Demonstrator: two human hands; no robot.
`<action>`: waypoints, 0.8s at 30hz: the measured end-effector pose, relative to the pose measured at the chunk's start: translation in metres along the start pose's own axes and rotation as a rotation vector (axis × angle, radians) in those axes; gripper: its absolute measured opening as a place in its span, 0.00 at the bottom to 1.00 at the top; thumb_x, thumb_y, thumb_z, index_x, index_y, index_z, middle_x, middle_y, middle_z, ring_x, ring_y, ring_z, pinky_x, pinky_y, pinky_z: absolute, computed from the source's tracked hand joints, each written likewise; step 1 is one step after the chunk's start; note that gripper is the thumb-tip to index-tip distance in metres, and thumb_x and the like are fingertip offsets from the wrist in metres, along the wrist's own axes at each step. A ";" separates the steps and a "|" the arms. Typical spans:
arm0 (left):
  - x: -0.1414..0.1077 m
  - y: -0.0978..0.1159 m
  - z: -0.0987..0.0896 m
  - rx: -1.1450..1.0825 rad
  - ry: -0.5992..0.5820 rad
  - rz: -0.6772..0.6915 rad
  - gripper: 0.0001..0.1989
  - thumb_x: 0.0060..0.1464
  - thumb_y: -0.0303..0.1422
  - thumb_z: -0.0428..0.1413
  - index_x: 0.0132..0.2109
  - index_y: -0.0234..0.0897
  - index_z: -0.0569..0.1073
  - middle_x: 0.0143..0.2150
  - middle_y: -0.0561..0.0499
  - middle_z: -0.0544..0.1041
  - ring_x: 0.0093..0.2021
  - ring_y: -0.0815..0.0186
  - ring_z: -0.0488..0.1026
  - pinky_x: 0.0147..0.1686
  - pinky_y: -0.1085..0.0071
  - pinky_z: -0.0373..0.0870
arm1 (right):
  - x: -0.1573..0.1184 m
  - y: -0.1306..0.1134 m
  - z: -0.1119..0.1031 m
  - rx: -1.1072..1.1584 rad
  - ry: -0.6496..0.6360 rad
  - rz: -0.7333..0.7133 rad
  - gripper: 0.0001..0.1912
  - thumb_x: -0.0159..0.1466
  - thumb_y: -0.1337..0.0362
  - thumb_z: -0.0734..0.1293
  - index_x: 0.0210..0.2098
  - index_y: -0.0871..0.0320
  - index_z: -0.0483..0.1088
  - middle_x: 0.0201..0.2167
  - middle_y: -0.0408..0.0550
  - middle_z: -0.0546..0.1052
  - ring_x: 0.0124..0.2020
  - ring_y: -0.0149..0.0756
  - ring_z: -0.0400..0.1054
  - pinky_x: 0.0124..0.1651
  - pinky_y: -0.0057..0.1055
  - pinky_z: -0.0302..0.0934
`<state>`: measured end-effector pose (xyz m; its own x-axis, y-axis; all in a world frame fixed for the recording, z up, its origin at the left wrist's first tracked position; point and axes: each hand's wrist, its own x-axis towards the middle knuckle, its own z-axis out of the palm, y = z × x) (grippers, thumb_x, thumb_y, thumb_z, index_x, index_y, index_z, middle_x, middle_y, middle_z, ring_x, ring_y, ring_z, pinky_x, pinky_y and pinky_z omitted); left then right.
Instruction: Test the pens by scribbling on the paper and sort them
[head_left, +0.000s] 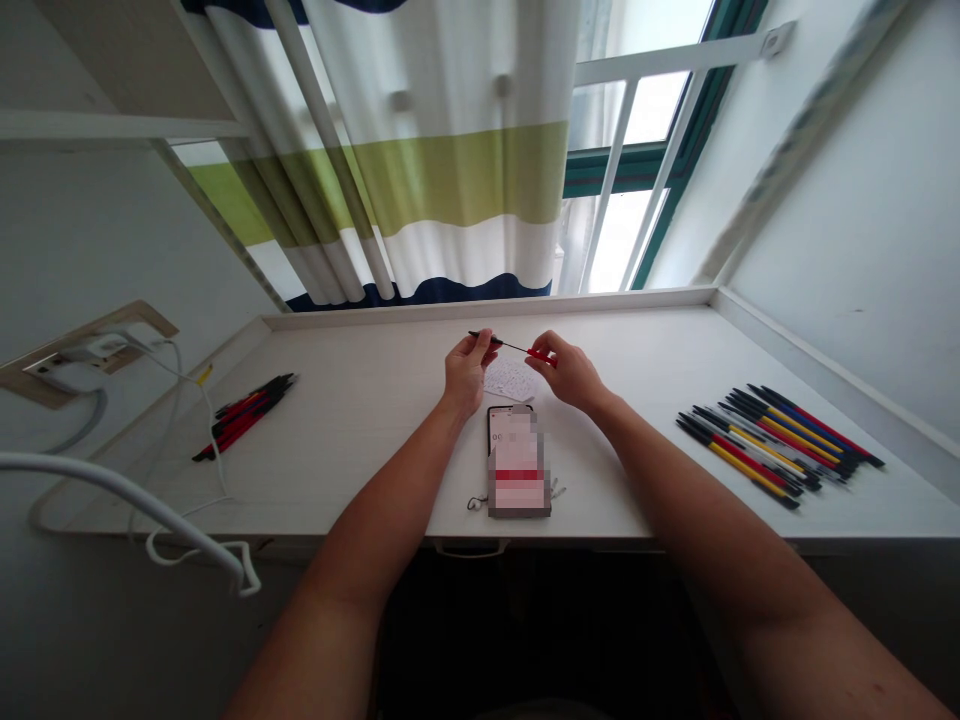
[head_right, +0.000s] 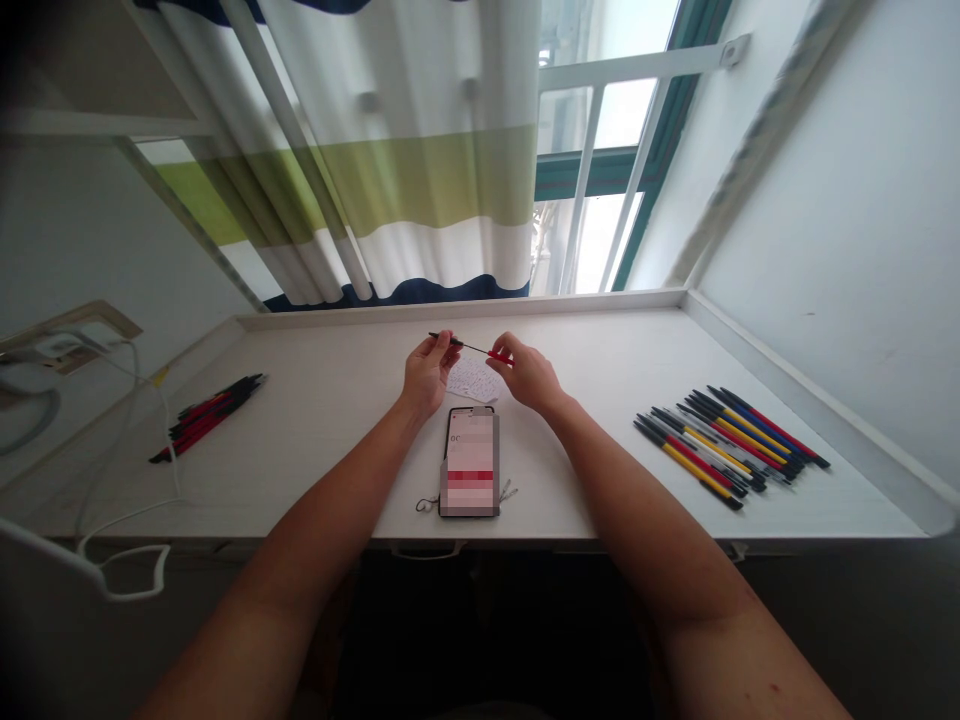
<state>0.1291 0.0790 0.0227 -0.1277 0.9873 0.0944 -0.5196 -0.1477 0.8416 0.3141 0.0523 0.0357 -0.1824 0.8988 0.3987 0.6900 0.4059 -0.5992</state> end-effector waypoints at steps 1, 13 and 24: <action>0.001 0.001 -0.001 -0.022 0.006 -0.005 0.14 0.50 0.40 0.71 0.37 0.37 0.79 0.37 0.51 0.81 0.42 0.67 0.80 0.46 0.71 0.69 | 0.000 0.000 -0.001 -0.018 -0.020 -0.024 0.12 0.71 0.59 0.65 0.52 0.51 0.73 0.44 0.50 0.82 0.41 0.45 0.74 0.41 0.39 0.67; 0.017 0.014 -0.026 -0.061 0.140 0.043 0.11 0.57 0.41 0.66 0.42 0.40 0.78 0.47 0.49 0.82 0.55 0.62 0.77 0.53 0.67 0.69 | 0.000 0.009 -0.006 -0.103 -0.018 -0.006 0.16 0.74 0.59 0.60 0.56 0.49 0.75 0.51 0.51 0.82 0.48 0.48 0.76 0.45 0.40 0.68; 0.023 0.001 -0.041 0.576 -0.019 0.119 0.12 0.50 0.34 0.68 0.39 0.36 0.76 0.37 0.45 0.83 0.42 0.59 0.81 0.47 0.63 0.74 | 0.007 0.025 0.000 -0.296 -0.172 -0.094 0.18 0.73 0.62 0.60 0.55 0.51 0.78 0.50 0.55 0.79 0.50 0.49 0.70 0.51 0.43 0.62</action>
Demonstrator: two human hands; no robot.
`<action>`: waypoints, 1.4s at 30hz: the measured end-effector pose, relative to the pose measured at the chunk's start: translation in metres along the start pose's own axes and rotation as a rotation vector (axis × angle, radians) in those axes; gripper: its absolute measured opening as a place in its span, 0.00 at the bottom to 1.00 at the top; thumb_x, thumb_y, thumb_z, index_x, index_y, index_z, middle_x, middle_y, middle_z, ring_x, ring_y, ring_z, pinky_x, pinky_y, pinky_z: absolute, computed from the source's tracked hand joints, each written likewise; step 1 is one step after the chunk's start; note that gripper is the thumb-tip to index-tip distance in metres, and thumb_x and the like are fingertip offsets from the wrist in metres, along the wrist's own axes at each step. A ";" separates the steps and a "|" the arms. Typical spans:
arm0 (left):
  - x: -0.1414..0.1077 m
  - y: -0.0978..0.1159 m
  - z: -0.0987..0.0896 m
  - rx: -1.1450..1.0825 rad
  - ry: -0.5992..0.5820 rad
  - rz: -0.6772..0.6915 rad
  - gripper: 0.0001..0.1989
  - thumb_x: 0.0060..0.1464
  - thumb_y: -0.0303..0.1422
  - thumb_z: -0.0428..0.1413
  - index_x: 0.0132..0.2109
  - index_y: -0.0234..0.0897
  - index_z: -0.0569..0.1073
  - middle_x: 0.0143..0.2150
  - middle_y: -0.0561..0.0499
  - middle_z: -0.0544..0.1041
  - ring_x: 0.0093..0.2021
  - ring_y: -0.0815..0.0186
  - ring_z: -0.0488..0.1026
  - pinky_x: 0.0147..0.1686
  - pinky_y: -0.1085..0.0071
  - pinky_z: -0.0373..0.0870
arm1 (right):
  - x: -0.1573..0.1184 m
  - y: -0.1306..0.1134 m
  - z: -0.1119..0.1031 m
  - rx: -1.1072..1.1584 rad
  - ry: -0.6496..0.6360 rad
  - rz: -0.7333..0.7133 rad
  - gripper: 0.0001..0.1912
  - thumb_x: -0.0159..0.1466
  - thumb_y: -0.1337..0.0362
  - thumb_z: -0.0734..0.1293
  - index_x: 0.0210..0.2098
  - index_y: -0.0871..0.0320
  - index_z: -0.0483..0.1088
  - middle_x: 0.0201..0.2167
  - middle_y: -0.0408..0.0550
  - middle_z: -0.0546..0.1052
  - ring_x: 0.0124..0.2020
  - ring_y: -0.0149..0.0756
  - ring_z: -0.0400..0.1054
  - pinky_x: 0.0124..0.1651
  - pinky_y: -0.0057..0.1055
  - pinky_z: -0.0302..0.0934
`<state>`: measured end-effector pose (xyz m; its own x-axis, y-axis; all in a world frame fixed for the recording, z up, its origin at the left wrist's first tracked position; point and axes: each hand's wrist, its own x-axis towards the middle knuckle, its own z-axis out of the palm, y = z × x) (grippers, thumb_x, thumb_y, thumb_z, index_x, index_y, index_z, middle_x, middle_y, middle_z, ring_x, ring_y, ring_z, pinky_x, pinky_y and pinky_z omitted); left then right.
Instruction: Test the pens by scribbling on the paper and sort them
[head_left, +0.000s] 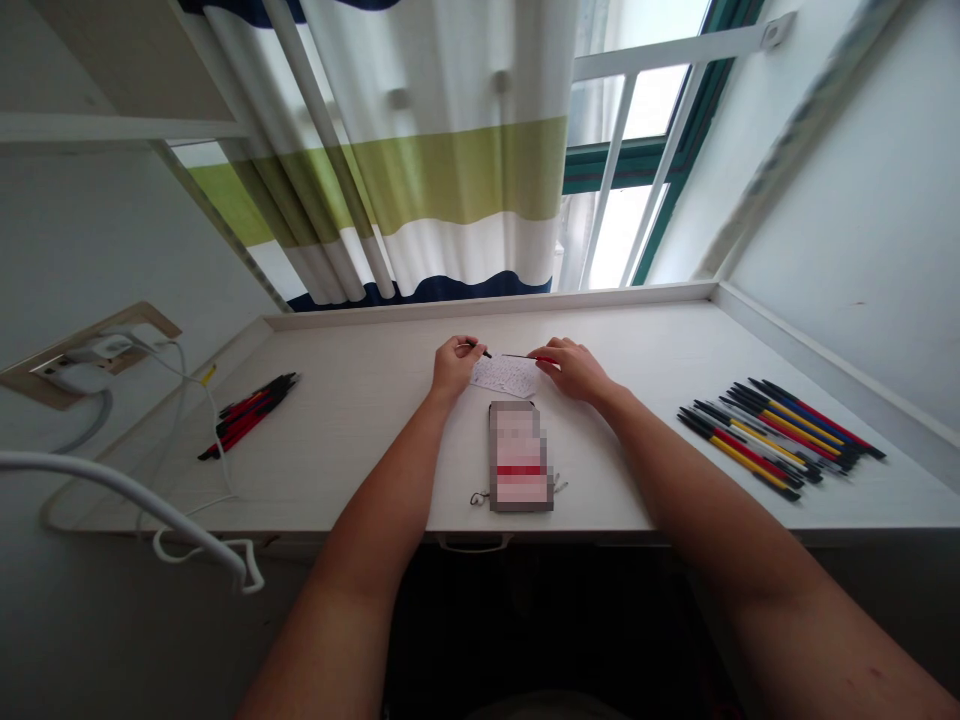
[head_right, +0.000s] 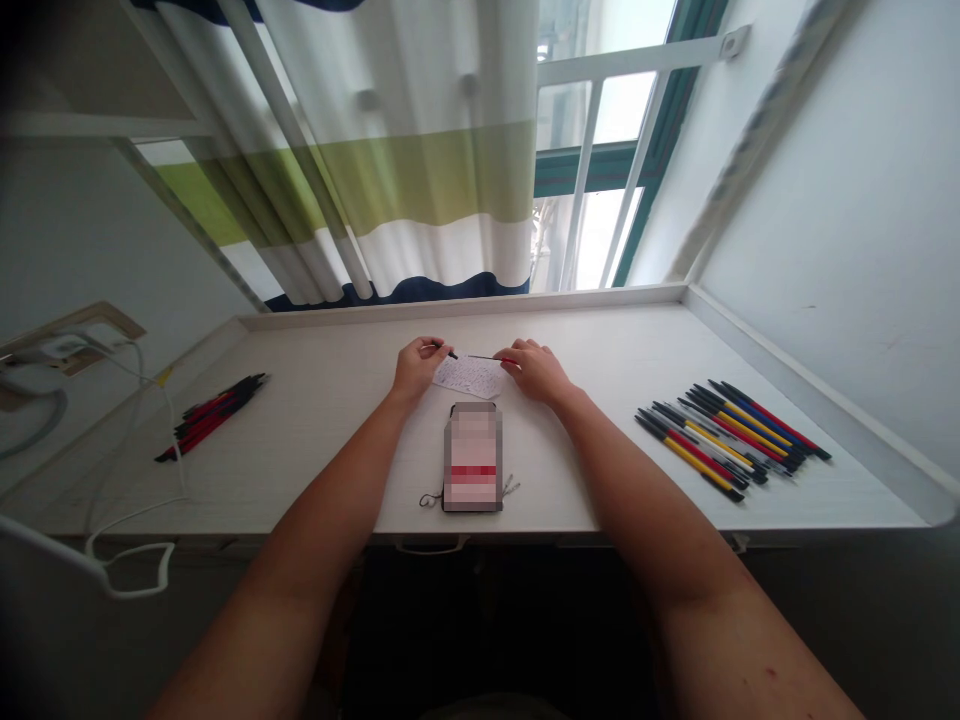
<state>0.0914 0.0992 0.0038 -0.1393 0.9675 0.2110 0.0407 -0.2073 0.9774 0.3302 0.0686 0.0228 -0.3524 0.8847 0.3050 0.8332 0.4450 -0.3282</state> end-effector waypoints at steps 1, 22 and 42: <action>0.001 -0.003 -0.002 0.055 -0.032 -0.015 0.11 0.50 0.32 0.68 0.39 0.36 0.75 0.37 0.45 0.83 0.41 0.59 0.81 0.46 0.63 0.74 | 0.001 0.001 0.002 -0.026 -0.031 -0.014 0.18 0.73 0.63 0.61 0.55 0.51 0.78 0.50 0.56 0.79 0.52 0.49 0.69 0.52 0.44 0.60; -0.004 0.002 -0.012 0.813 -0.322 0.280 0.04 0.51 0.34 0.64 0.35 0.46 0.85 0.50 0.48 0.83 0.59 0.49 0.71 0.66 0.48 0.58 | -0.003 0.023 -0.003 -0.011 -0.071 0.029 0.16 0.71 0.60 0.64 0.51 0.48 0.83 0.51 0.55 0.77 0.53 0.51 0.66 0.55 0.47 0.59; 0.025 -0.010 -0.042 0.180 0.294 0.048 0.24 0.65 0.49 0.51 0.43 0.35 0.83 0.54 0.38 0.82 0.61 0.52 0.74 0.66 0.59 0.62 | 0.004 0.072 0.009 0.252 0.326 0.520 0.36 0.75 0.43 0.44 0.61 0.59 0.69 0.54 0.61 0.79 0.56 0.53 0.70 0.60 0.48 0.60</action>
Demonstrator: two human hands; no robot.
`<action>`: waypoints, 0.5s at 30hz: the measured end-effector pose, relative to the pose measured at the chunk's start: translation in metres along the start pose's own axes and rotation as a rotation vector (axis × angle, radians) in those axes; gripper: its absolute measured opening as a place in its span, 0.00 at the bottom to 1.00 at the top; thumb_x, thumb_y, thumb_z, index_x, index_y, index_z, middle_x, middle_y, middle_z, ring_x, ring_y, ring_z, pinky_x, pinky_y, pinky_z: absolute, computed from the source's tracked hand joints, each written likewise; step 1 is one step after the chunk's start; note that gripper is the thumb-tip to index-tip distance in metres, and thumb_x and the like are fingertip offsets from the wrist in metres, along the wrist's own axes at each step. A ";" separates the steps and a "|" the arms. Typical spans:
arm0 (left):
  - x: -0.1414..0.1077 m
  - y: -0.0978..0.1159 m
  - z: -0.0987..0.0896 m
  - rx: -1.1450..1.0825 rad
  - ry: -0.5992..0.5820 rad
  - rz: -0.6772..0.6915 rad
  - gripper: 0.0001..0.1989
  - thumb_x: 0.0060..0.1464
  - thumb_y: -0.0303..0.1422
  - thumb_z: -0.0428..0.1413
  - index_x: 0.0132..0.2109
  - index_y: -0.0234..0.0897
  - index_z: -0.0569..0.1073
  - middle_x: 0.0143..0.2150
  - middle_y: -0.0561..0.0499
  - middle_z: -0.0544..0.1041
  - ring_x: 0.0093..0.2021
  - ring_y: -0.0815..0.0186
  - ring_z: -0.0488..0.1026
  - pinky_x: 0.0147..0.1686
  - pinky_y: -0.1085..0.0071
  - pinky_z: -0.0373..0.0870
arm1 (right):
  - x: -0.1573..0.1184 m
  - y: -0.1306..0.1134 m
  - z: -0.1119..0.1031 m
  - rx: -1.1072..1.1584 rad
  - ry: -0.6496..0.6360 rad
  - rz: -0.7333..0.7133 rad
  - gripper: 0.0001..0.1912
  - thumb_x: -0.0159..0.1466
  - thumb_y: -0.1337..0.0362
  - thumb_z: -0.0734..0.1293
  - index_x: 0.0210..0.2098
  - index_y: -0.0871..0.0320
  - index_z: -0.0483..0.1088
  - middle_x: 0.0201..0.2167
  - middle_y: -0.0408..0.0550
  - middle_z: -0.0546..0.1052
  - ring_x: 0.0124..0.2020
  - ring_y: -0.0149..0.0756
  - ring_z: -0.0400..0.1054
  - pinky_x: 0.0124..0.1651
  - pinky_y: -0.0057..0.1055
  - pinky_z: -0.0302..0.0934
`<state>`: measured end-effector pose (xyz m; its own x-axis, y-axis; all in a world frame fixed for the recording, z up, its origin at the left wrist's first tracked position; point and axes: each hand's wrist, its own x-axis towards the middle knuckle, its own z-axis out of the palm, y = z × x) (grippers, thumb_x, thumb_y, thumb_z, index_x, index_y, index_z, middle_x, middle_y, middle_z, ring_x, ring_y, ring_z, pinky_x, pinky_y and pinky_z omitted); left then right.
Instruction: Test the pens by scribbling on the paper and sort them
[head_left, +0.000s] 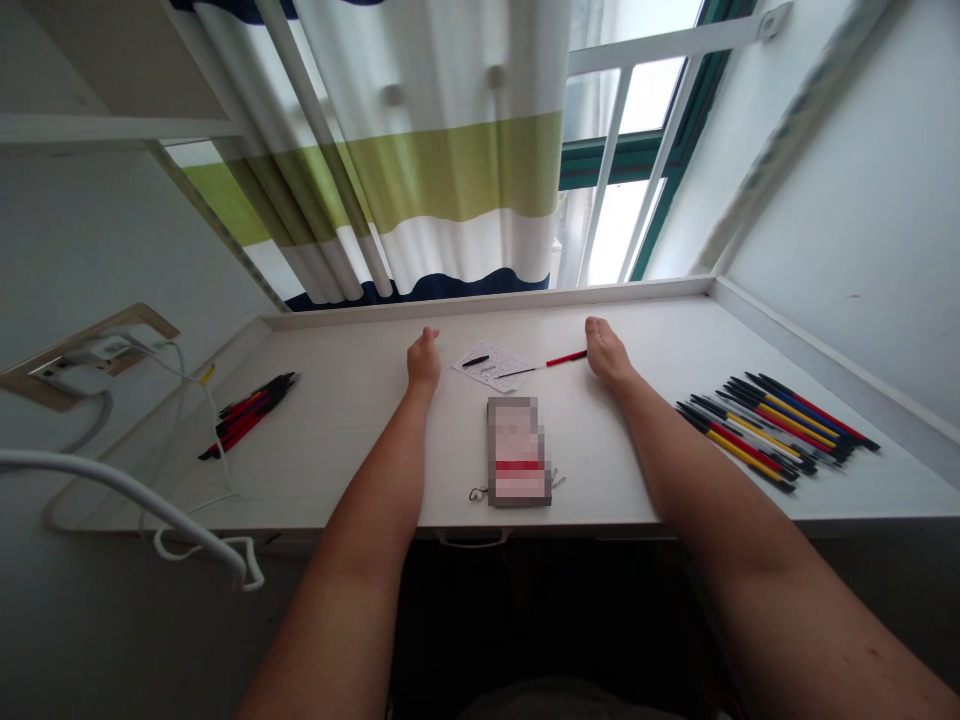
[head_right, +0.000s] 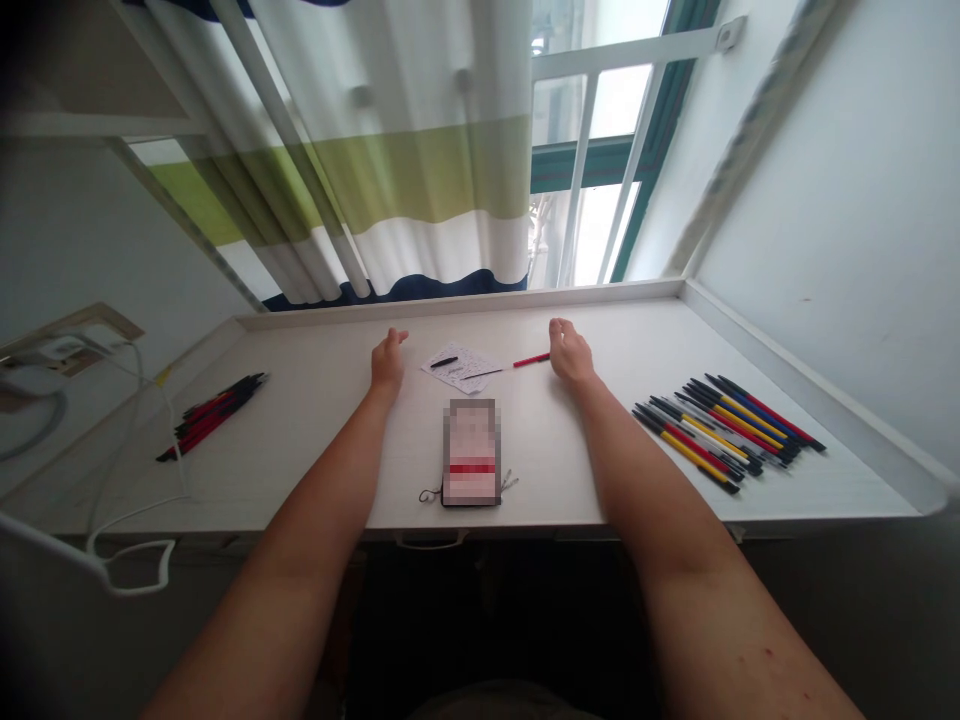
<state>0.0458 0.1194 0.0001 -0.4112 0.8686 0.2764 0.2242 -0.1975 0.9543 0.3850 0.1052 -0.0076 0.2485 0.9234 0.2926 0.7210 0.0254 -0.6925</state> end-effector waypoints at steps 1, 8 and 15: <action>0.000 -0.001 -0.001 0.001 -0.015 -0.012 0.24 0.65 0.50 0.51 0.42 0.35 0.83 0.54 0.38 0.82 0.61 0.51 0.74 0.66 0.59 0.62 | 0.000 0.001 0.001 -0.023 -0.013 -0.010 0.35 0.75 0.43 0.45 0.60 0.58 0.70 0.53 0.60 0.79 0.56 0.54 0.71 0.61 0.49 0.59; -0.011 0.006 0.003 0.029 -0.160 0.034 0.21 0.63 0.49 0.55 0.39 0.36 0.83 0.50 0.39 0.83 0.60 0.50 0.75 0.65 0.58 0.62 | -0.001 0.000 0.011 -0.044 0.041 -0.165 0.32 0.74 0.45 0.51 0.58 0.58 0.74 0.59 0.59 0.77 0.62 0.53 0.68 0.67 0.52 0.55; -0.022 0.012 0.007 0.217 -0.293 0.270 0.04 0.53 0.36 0.65 0.35 0.42 0.83 0.50 0.44 0.82 0.62 0.50 0.68 0.69 0.52 0.55 | -0.010 -0.017 0.005 -0.017 -0.086 -0.377 0.17 0.70 0.52 0.63 0.46 0.52 0.81 0.57 0.53 0.79 0.62 0.52 0.67 0.66 0.54 0.56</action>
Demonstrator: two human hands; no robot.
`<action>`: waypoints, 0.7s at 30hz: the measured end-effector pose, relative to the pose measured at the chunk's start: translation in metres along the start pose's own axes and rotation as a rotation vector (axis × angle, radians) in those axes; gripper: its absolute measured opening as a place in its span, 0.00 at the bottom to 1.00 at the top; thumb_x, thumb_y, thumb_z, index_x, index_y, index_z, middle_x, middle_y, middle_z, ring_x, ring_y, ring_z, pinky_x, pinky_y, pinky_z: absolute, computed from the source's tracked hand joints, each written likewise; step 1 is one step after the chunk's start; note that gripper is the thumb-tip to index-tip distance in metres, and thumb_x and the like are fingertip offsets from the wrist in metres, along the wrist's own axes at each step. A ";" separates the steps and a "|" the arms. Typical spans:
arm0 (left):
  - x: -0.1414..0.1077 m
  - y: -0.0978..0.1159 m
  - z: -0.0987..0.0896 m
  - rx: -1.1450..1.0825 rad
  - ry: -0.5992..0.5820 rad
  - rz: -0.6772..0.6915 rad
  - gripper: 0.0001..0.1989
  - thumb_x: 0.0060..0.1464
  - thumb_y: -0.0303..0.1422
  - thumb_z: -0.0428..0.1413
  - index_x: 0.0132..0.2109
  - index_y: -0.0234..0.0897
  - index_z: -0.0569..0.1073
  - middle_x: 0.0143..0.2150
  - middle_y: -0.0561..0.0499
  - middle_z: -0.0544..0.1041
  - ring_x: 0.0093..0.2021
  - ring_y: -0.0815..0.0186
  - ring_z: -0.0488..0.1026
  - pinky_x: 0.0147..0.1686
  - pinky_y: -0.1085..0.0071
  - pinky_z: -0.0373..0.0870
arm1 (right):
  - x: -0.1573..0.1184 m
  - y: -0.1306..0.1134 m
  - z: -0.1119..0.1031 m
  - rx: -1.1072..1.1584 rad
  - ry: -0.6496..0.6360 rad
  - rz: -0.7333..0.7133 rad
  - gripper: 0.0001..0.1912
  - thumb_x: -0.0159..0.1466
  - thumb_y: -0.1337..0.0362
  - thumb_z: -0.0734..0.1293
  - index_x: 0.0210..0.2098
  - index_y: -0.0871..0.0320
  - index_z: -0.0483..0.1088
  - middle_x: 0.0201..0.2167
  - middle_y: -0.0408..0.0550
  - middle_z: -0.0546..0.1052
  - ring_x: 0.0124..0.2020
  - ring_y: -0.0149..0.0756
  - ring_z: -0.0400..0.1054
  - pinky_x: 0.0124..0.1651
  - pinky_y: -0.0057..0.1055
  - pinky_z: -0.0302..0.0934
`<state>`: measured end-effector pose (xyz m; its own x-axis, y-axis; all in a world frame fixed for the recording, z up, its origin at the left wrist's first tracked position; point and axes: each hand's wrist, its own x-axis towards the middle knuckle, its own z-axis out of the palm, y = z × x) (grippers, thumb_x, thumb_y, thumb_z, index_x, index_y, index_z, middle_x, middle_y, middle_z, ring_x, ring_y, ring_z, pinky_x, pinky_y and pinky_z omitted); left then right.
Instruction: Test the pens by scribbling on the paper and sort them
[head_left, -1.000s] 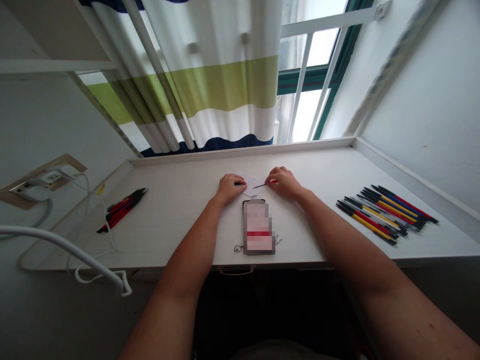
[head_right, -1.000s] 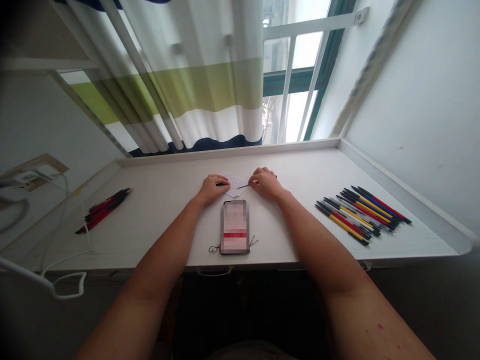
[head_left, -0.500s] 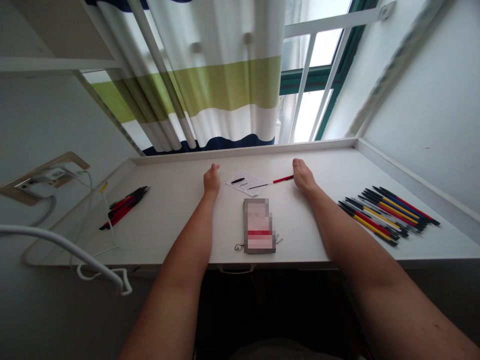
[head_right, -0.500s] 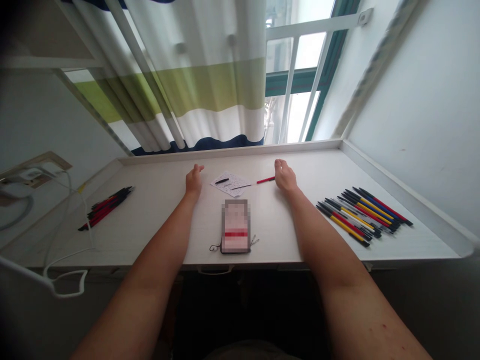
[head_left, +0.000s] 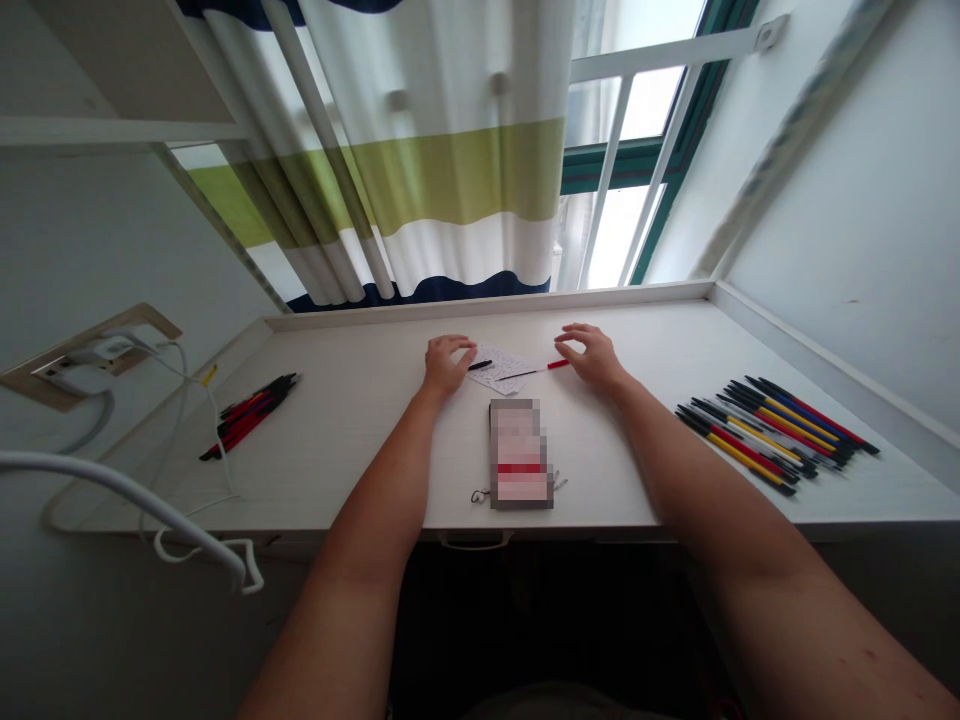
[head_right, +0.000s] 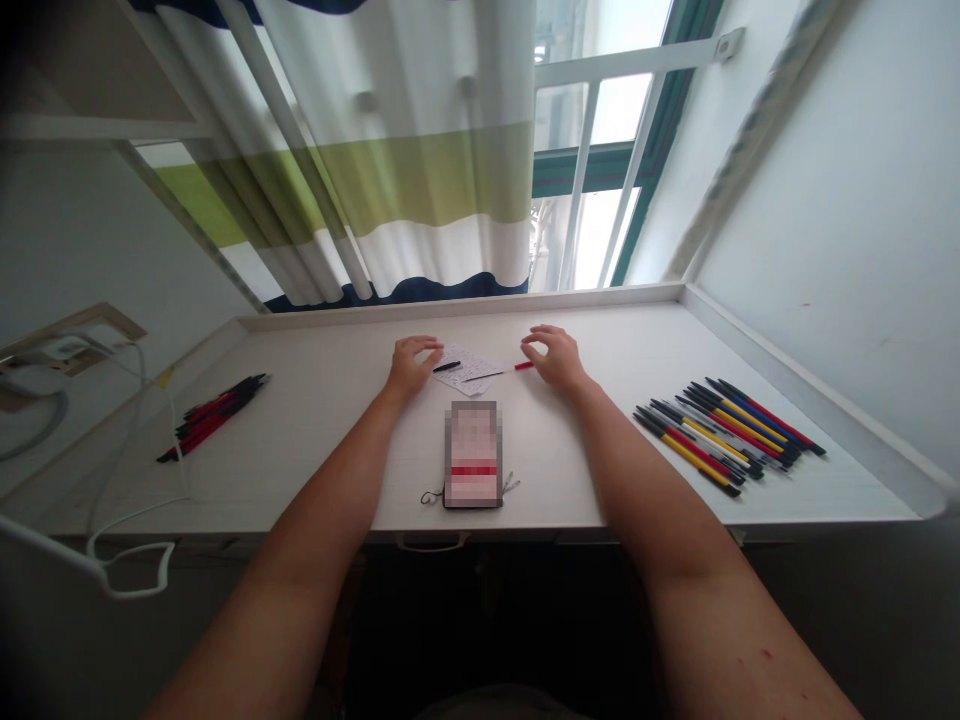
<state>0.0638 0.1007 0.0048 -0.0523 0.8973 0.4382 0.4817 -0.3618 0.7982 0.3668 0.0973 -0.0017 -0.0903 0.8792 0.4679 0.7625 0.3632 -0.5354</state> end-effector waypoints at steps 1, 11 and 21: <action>-0.002 0.002 0.003 0.072 -0.068 0.049 0.01 0.52 0.34 0.66 0.33 0.43 0.83 0.50 0.45 0.82 0.62 0.50 0.66 0.69 0.51 0.52 | -0.001 -0.008 0.001 -0.009 -0.067 -0.073 0.14 0.69 0.54 0.66 0.42 0.51 0.82 0.57 0.51 0.79 0.63 0.51 0.66 0.66 0.55 0.55; -0.004 0.003 0.015 0.239 -0.233 0.120 0.04 0.51 0.30 0.65 0.29 0.44 0.81 0.49 0.44 0.80 0.59 0.46 0.63 0.67 0.45 0.51 | -0.003 -0.044 0.016 -0.133 -0.287 -0.166 0.09 0.67 0.61 0.68 0.37 0.53 0.82 0.51 0.52 0.80 0.58 0.52 0.65 0.63 0.53 0.54; -0.004 0.005 0.013 0.210 -0.261 0.124 0.05 0.50 0.28 0.66 0.28 0.43 0.80 0.49 0.44 0.80 0.59 0.45 0.63 0.67 0.45 0.51 | -0.003 -0.046 0.020 -0.160 -0.265 -0.131 0.09 0.68 0.62 0.67 0.38 0.54 0.81 0.49 0.54 0.78 0.55 0.52 0.65 0.60 0.52 0.55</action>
<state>0.0778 0.0987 0.0013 0.2299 0.8941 0.3844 0.6412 -0.4363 0.6313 0.3194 0.0843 0.0076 -0.3416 0.8854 0.3152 0.8224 0.4439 -0.3558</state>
